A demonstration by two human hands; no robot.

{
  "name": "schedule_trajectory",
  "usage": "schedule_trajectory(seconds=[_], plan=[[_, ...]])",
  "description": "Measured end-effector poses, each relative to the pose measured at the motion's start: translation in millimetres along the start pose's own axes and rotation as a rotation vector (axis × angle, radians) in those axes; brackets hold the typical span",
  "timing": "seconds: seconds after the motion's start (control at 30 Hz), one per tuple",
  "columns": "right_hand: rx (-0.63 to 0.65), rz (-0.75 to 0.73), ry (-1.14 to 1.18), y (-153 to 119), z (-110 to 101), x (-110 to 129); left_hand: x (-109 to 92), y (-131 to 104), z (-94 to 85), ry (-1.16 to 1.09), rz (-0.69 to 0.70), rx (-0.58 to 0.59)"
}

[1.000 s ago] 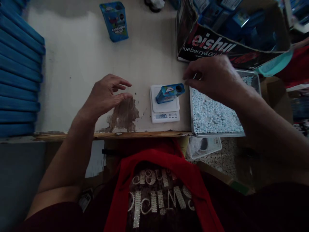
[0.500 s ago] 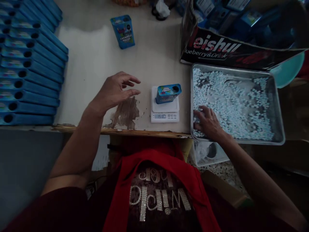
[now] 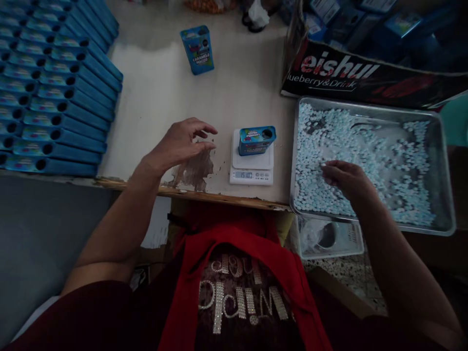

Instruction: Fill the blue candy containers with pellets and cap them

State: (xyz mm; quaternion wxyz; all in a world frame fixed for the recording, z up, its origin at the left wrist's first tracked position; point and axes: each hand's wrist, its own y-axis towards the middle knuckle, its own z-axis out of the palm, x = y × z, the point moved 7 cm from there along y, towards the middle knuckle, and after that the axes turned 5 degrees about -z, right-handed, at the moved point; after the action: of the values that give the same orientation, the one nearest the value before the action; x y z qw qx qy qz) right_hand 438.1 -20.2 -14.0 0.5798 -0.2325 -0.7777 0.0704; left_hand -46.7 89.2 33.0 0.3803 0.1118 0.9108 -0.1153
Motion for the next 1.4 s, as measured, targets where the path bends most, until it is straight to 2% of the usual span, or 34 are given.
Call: schedule_trajectory(seconds=[0.07, 0.17, 0.3, 0.37, 0.47, 0.53, 0.67, 0.8, 0.9, 0.97, 1.03, 1.1, 1.17, 1.23, 1.3, 1.4], plan=[[-0.01, -0.006, -0.031, -2, 4, 11, -6, 7, 6.9, -0.016, 0.019, 0.027], [0.031, -0.12, 0.024, -4, 24, 53, -7, 12, 13.2, -0.054, 0.046, 0.053], [0.293, -0.261, 0.069, -7, 83, 126, 9, 10, 9.9, -0.076, 0.031, 0.046], [0.402, -0.321, 0.043, -6, 115, 153, 19, 7, 3.3, -0.081, 0.011, 0.027], [0.484, -0.376, -0.03, -1, 149, 172, 31, 3, -8.4, -0.104, -0.01, -0.002], [0.496, -0.393, -0.085, 2, 159, 174, 38, 0, -14.1, -0.132, -0.024, -0.013], [0.405, -0.431, -0.229, 6, 155, 171, 51, 1, -16.2, -0.138, -0.054, -0.016], [0.339, -0.51, -0.331, 2, 152, 181, 55, 5, -12.6, -0.153, -0.043, -0.008], [0.32, -0.53, -0.275, -1, 149, 192, 51, 7, -12.1, -0.161, -0.035, -0.005], [0.288, -0.484, -0.163, 1, 139, 192, 48, 6, -13.2, -0.161, -0.036, -0.006], [0.242, -0.379, -0.052, 9, 121, 178, 47, 5, -14.5, -0.167, -0.036, -0.005], [0.196, -0.252, -0.009, 18, 100, 153, 46, 4, -14.9, -0.173, -0.039, -0.001], [0.178, -0.146, -0.027, 23, 81, 127, 44, 5, -13.6, -0.166, -0.04, 0.006], [0.214, -0.105, -0.071, 22, 73, 114, 38, 6, -10.0, -0.151, -0.036, 0.024], [0.284, -0.166, -0.13, 14, 76, 120, 28, 7, -4.5, -0.135, -0.019, 0.05], [0.364, -0.37, -0.234, -2, 93, 156, 10, 6, 5.3, -0.1, 0.014, 0.107]])
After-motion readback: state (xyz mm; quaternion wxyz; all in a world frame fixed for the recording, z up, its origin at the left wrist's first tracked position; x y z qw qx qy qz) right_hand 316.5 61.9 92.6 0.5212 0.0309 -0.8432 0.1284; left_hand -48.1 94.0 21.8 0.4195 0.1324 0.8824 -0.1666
